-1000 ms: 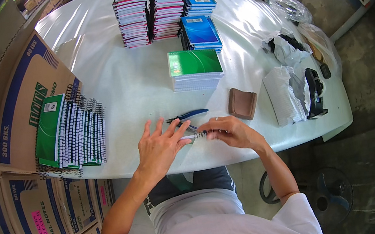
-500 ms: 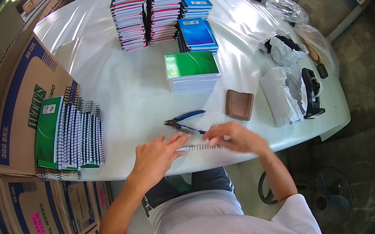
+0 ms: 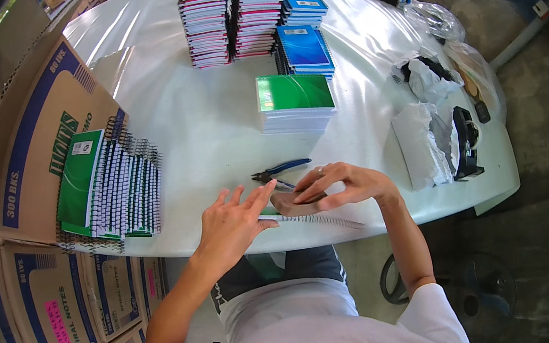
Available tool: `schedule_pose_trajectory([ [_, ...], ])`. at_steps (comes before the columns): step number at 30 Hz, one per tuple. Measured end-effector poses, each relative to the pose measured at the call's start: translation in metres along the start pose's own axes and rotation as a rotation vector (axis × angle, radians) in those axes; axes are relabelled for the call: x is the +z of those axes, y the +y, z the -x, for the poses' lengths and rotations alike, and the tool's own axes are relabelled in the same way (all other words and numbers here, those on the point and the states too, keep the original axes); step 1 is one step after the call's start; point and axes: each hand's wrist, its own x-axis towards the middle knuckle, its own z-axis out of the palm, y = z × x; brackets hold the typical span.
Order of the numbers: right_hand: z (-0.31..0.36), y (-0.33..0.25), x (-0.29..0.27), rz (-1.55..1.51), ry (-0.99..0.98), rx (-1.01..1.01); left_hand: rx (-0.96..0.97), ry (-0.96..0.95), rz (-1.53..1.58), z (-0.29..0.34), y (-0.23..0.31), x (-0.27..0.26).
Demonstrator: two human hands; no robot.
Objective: The person assembles spiral notebooks by inserting a spiral coil through the holes of paper stacks and green covers, then using a pair of pliers to bend the ends of the wire.
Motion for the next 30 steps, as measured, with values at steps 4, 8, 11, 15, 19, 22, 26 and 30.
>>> schedule_pose_trajectory([
  [4,-0.012,0.003,0.004,0.063,0.013,0.066,-0.012,0.049,0.055,-0.002,0.0,0.0],
  [8,-0.013,0.004,-0.002,-0.124,-0.006,-0.076,-0.107,-0.016,0.08,-0.004,-0.001,-0.005],
  [11,-0.019,0.005,0.004,-0.019,-0.009,-0.008,-0.069,0.033,0.09,-0.003,-0.005,-0.009],
  [15,-0.022,0.009,0.004,-0.173,0.014,-0.035,-0.091,0.012,0.047,0.0,-0.01,-0.007],
  [19,-0.037,0.008,0.009,-0.037,0.075,0.049,-0.153,0.004,0.088,0.002,-0.011,-0.009],
  [22,-0.036,0.007,0.01,-0.201,0.009,-0.142,-0.17,0.066,0.136,0.002,-0.014,-0.009],
  [26,-0.046,0.008,0.005,-0.155,0.044,0.01,-0.217,0.182,0.325,0.004,-0.019,-0.004],
  [30,-0.058,-0.003,0.011,0.066,0.025,0.071,-0.354,0.256,0.641,0.014,-0.028,0.014],
])
